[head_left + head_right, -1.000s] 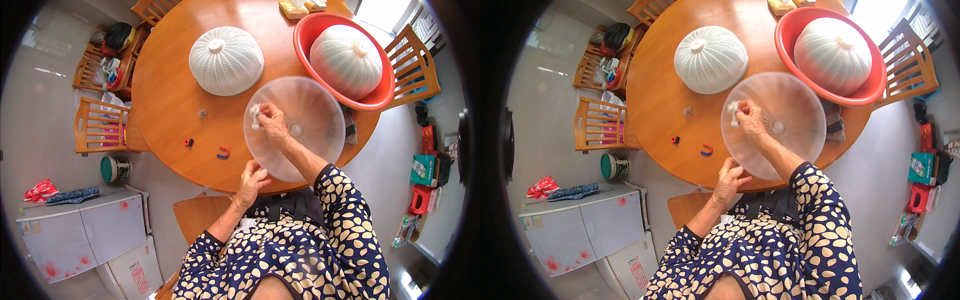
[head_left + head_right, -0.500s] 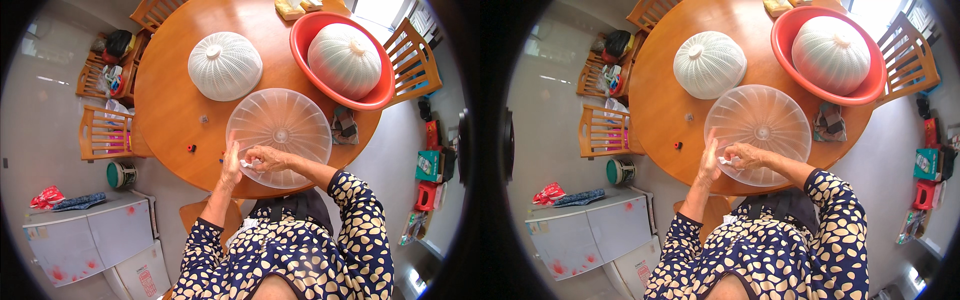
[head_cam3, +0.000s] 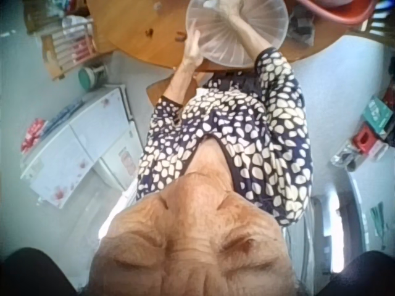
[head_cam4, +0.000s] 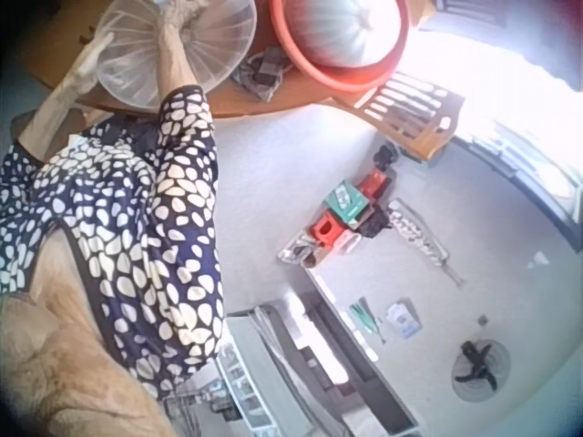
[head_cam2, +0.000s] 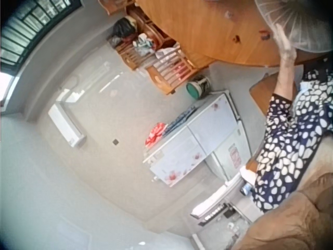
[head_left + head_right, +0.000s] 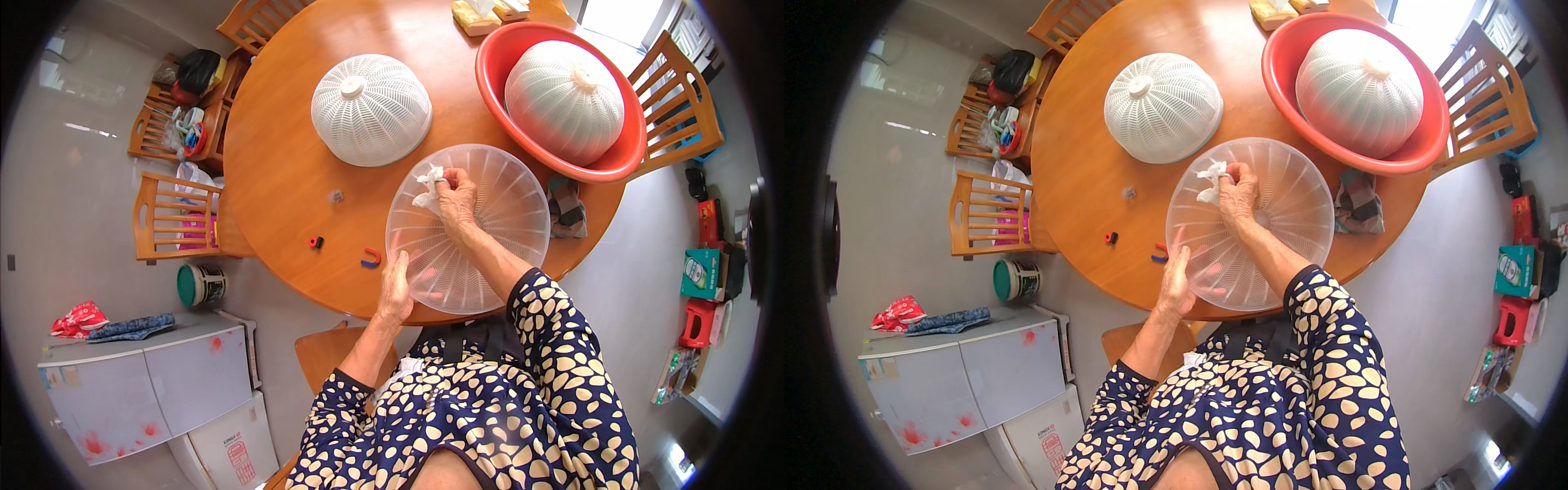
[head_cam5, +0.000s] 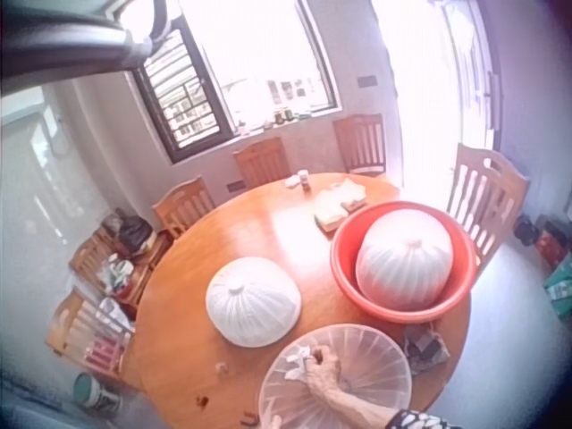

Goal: The person wipes the interior and exterior surfaces of white plastic baskets using a tissue and a cloth. They handle the baskets one at a time, rotating them to access different areas, and switch between cleaning materials during the process.

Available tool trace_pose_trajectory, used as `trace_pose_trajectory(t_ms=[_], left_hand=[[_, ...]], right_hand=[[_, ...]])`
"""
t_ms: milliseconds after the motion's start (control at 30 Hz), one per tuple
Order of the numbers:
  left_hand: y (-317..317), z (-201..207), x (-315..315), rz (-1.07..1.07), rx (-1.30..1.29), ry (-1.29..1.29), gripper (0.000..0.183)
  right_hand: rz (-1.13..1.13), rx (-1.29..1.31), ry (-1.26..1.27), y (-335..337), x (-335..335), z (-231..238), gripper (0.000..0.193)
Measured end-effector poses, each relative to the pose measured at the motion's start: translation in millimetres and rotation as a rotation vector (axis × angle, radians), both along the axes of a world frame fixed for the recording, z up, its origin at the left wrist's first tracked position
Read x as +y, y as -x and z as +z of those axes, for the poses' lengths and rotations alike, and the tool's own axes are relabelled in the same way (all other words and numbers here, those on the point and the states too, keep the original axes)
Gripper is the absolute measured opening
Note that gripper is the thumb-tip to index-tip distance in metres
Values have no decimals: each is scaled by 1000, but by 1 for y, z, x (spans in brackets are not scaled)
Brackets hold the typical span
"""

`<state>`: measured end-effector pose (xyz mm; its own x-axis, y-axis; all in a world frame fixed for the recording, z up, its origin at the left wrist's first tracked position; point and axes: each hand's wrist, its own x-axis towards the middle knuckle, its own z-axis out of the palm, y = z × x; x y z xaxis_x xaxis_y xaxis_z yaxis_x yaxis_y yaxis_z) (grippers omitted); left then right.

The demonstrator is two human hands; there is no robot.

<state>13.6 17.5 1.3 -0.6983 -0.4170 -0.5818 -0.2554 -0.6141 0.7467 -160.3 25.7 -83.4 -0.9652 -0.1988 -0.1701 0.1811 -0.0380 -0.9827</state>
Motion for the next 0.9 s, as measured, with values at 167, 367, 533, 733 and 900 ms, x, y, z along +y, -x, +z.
trace_pose_trajectory(t_ms=[167, 367, 533, 733, 900], left_hand=[[3, -5, 3, 52, -47, -57, 62], [0, -27, -11, 192, 126, 51, 61], [-4, -12, -18, 141, 92, 77, 56], [-3, -7, -15, 72, 58, 108, 55], [0, -5, -7, 110, 97, 32, 55]], right_hand=[[313, -107, 135, -36, -5, 17, 9], [957, -56, -149, -55, 38, 44, 6], [1586, 245, -445, -24, 60, 65, 18], [596, 509, -561, -9, 25, 63, 15], [783, 743, -594, -29, 21, 24, 29]])
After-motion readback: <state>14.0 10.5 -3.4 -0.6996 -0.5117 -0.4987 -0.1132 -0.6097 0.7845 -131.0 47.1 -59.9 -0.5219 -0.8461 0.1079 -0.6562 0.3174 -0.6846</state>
